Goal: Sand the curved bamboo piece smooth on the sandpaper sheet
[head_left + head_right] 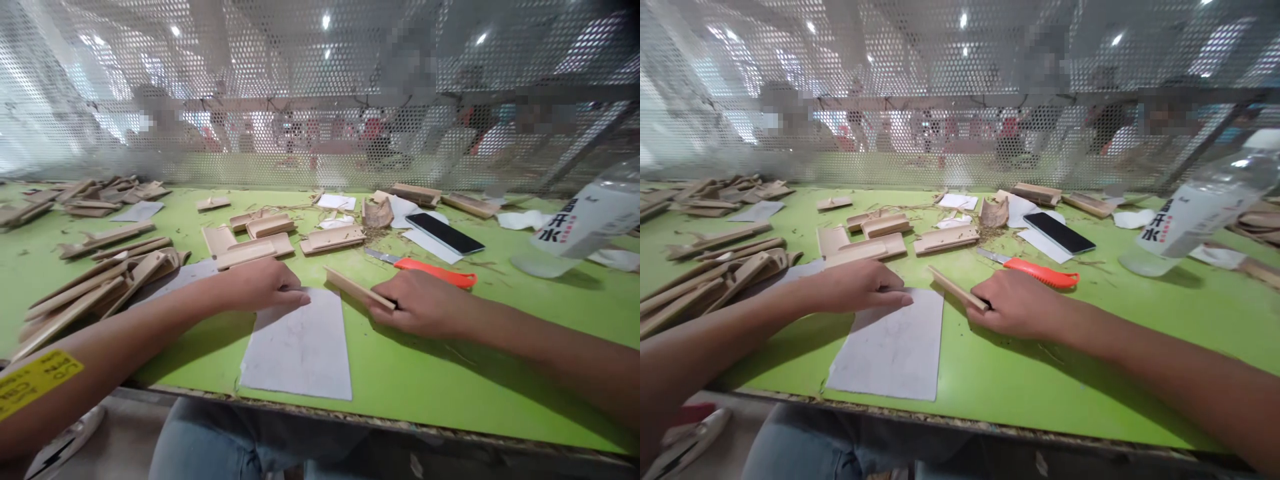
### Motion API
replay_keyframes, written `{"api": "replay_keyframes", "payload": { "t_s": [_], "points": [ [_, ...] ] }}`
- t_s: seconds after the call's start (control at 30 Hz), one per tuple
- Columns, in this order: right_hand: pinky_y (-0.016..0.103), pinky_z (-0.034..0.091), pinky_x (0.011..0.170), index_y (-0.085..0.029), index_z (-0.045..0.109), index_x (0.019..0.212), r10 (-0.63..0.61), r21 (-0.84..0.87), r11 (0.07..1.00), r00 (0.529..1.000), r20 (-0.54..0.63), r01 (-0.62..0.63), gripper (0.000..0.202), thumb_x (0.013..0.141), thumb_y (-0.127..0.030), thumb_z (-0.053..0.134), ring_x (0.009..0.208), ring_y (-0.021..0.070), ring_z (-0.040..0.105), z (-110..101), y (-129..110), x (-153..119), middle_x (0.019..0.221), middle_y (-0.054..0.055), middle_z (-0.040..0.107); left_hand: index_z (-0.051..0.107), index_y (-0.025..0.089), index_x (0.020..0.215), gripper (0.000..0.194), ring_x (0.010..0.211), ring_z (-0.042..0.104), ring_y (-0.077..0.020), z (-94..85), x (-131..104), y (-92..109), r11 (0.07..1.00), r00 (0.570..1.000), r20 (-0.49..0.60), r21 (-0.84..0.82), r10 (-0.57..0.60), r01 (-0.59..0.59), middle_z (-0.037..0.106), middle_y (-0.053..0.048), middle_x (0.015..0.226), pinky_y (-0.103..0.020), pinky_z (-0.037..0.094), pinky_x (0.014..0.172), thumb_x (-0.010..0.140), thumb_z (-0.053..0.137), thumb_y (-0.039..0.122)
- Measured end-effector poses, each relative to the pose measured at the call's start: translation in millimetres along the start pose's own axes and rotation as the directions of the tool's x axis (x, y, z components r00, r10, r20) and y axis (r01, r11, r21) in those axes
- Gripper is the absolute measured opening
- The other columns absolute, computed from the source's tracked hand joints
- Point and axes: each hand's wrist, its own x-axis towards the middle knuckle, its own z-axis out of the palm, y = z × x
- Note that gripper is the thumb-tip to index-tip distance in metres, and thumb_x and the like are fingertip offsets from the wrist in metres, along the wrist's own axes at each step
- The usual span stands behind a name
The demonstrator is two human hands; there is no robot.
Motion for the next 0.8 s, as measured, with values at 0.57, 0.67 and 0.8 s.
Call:
{"api": "replay_keyframes", "payload": {
  "t_s": [0.57, 0.67, 0.8],
  "points": [
    [0.024, 0.028, 0.046, -0.017, 0.06, 0.071, -0.347, 0.785, 0.619, 0.902, 0.259, 0.013, 0.06, 0.095, -0.071, 0.053, 0.048, 0.0093, 0.036, -12, 13, -8, 0.056, -0.004, 0.043, 0.043, 0.02, 0.061, 0.05, 0.047, 0.032, -0.0102, 5.6, 1, -8, 1.0, 0.999, -0.043, 0.003, 0.021, -0.021, 0.041, 0.003, 0.053, -0.032, 0.018, 0.052, 0.096, 0.05, 0.054],
    [0.024, 0.024, 0.045, -0.015, 0.064, 0.072, -0.379, 0.761, 0.648, 0.862, 0.338, -0.014, 0.062, 0.094, -0.072, 0.054, 0.047, 0.0088, 0.035, -15, 9, -11, 0.054, -0.005, 0.04, 0.044, 0.02, 0.061, 0.048, 0.049, 0.031, -0.0105, 4.5, 0, -7, 0.999, 0.999, -0.021, -0.012, 0.037, -0.037, 0.043, 0.003, 0.054, -0.032, 0.018, 0.052, 0.097, 0.047, 0.051],
    [0.023, 0.022, 0.043, -0.013, 0.069, 0.082, -0.361, 0.796, 0.598, 0.858, 0.365, -0.088, 0.057, 0.095, -0.067, 0.058, 0.046, 0.0075, 0.032, -11, 6, -10, 0.054, -0.007, 0.039, 0.048, 0.02, 0.062, 0.046, 0.051, 0.033, -0.0111, 3.0, 1, -6, 1.0, 1.0, -0.005, -0.004, 0.025, -0.025, 0.048, 0.001, 0.056, -0.031, 0.019, 0.052, 0.096, 0.047, 0.05]
  ]
}}
